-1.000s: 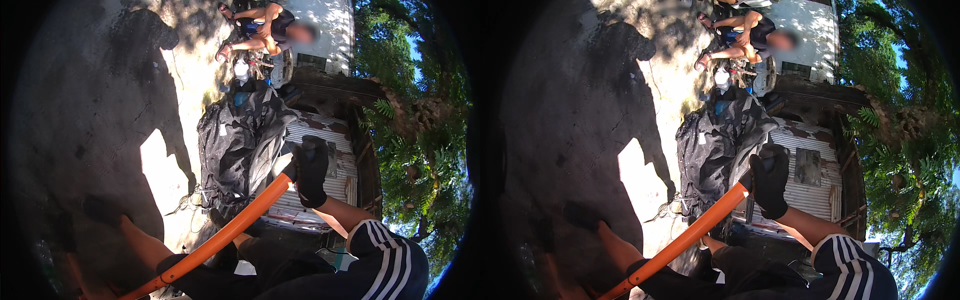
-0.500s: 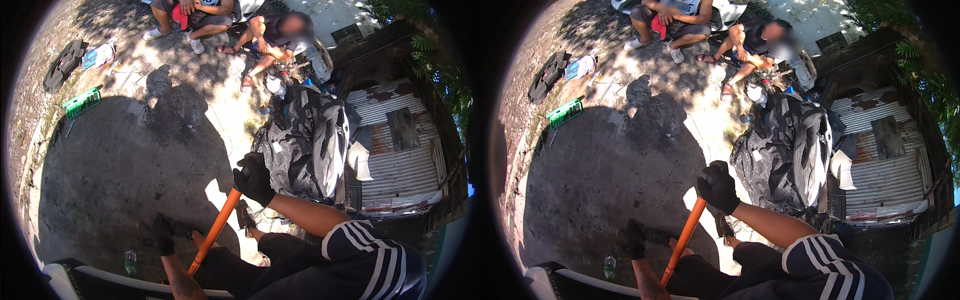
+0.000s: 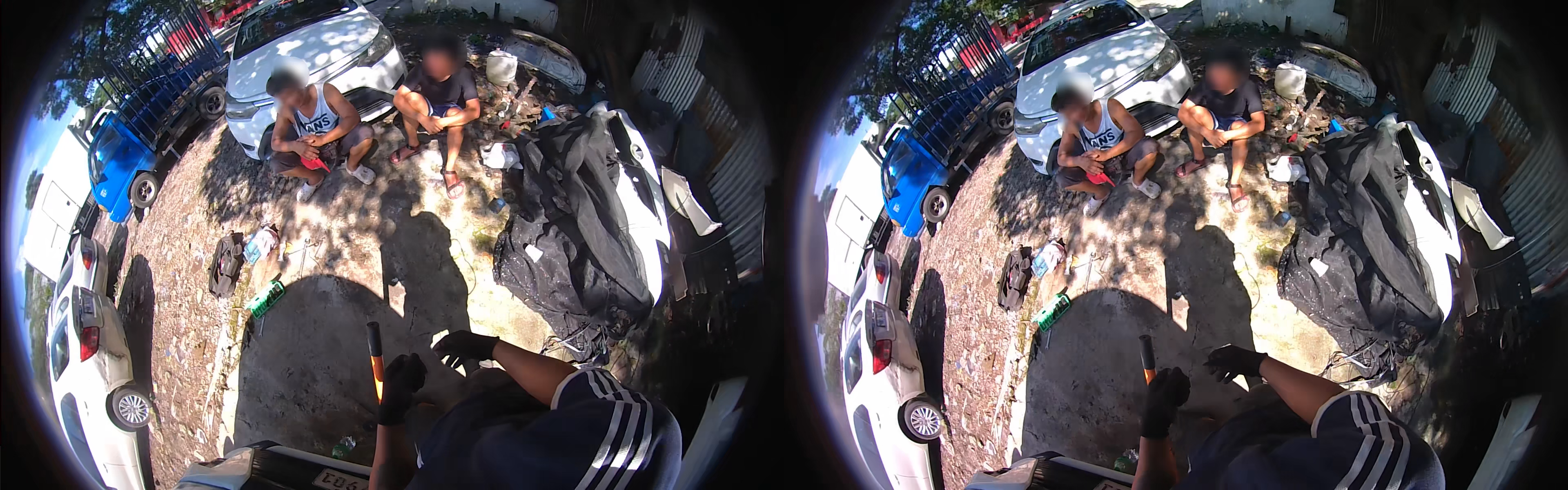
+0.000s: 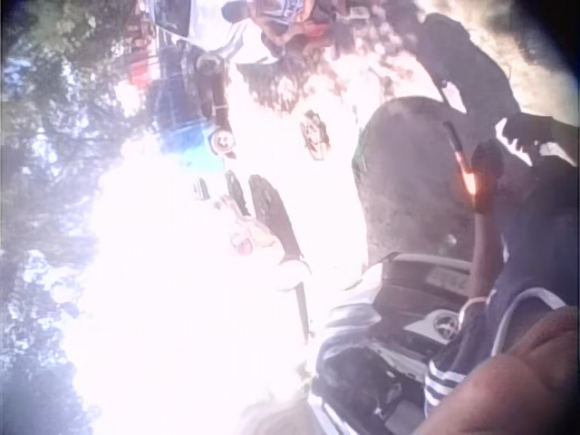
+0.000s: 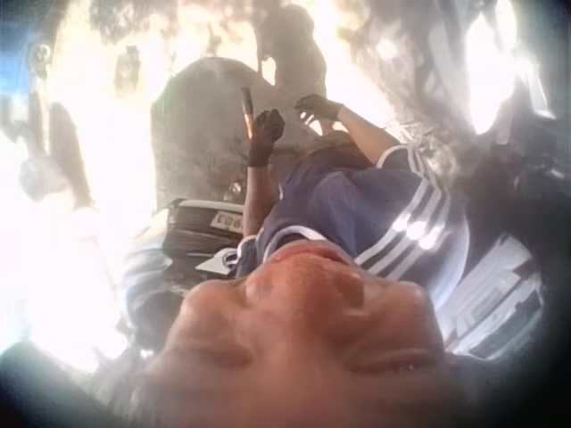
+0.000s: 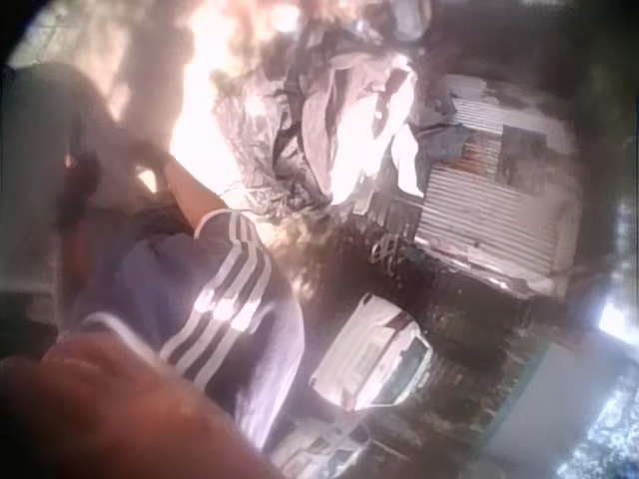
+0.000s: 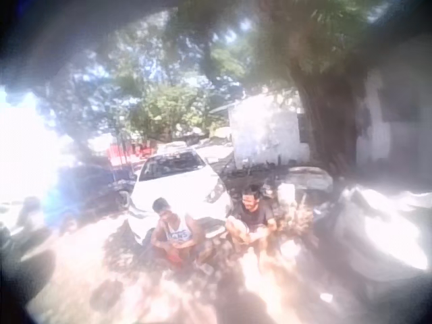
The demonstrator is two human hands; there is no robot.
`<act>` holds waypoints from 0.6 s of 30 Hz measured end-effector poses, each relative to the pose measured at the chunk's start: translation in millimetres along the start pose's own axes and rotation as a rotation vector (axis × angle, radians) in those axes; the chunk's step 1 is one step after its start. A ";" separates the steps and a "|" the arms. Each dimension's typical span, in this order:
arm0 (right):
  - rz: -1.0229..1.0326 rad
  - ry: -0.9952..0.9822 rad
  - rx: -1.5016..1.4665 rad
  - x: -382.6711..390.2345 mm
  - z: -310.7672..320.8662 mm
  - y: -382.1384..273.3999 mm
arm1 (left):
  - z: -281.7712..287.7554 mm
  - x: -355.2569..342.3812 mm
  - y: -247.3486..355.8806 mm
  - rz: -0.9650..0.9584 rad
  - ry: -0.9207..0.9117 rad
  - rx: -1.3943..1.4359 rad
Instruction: The person sits on the ground and works on a car suspension component, using a wrench and an impact driver to remove and install bolts. They handle the metal part, apply lubricant, and adjust fasteners while the car is jacked up nearby.
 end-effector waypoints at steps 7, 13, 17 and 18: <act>0.517 0.189 0.256 204.0 61.3 -44.1 | -248.3 -45.3 2.7 -0.002 -0.497 -0.667; 0.932 0.811 0.399 272.1 111.3 -31.1 | -252.4 -122.5 -72.6 -0.203 -0.711 -0.887; 0.905 1.119 0.397 342.9 143.7 -0.9 | -315.3 -166.5 -99.9 0.318 -1.034 -1.220; 0.912 1.160 0.361 353.0 140.4 9.9 | -330.2 -164.8 -102.5 0.389 -1.075 -1.178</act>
Point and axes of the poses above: each hand's wrist, its own x-axis away from the middle knuckle, its own z-axis out of the back of the hand, y = z × x, the point moved 4 cm from there along -x, towards the middle knuckle, and after that the axes turned 1 degree about z, right-handed, at the moved point
